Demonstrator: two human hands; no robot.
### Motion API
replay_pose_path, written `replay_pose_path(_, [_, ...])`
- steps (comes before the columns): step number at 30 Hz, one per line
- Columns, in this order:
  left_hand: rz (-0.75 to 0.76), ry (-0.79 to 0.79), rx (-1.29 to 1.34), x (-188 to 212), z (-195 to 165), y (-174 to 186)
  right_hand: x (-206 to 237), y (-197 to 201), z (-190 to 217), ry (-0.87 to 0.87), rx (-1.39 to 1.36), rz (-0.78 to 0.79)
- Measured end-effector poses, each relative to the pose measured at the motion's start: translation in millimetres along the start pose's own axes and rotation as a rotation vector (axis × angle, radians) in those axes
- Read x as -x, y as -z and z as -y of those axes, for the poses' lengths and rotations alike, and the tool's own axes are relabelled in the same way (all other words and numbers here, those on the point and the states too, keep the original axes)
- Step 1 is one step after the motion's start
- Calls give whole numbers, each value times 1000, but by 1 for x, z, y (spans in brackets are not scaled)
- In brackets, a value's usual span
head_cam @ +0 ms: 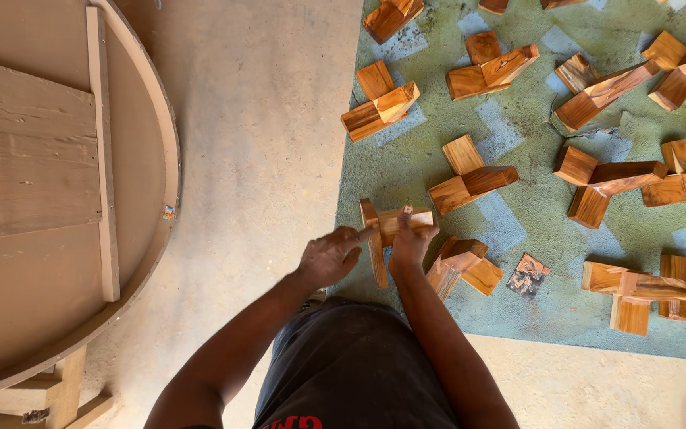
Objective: The person sands multiple small wooden pieces using a sanding block. They pick up each piece, rub the surfaces with the block, and place the pieces back on a green mat. The person repeats this process for several pieces throughout the clip.
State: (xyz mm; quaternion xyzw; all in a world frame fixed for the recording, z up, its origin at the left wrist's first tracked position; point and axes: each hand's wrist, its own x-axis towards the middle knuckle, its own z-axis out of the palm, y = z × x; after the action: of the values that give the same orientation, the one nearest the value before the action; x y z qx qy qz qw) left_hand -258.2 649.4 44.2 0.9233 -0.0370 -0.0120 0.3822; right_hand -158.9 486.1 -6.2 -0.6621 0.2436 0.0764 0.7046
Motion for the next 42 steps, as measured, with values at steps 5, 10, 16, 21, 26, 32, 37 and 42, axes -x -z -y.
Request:
replay_pose_path(5, [11,-58,219,3,-3,3,-3,1,-5,7,9,4])
replay_pose_path(10, [84,213,163,-3,-3,-1,-1,3,-3,34,50,24])
replay_pose_path(16, [36,-180,558,33,25,-33,9,11,10,-49,-93,83])
replay_pose_path(21, [-10,289,1077,39,59,-40,21,28,9,235,-150,377])
replay_pose_path(26, [-33,450,834,34,47,-34,11,23,-7,305,-36,541])
replay_pose_path(32, [136,544,601,22,37,-34,2,27,-14,142,-13,658])
replay_pose_path(37, [82,256,607,13,46,-47,5,24,-4,131,2,611])
replay_pose_path(42, [139,287,480,5,48,-50,11,23,0,184,-6,647])
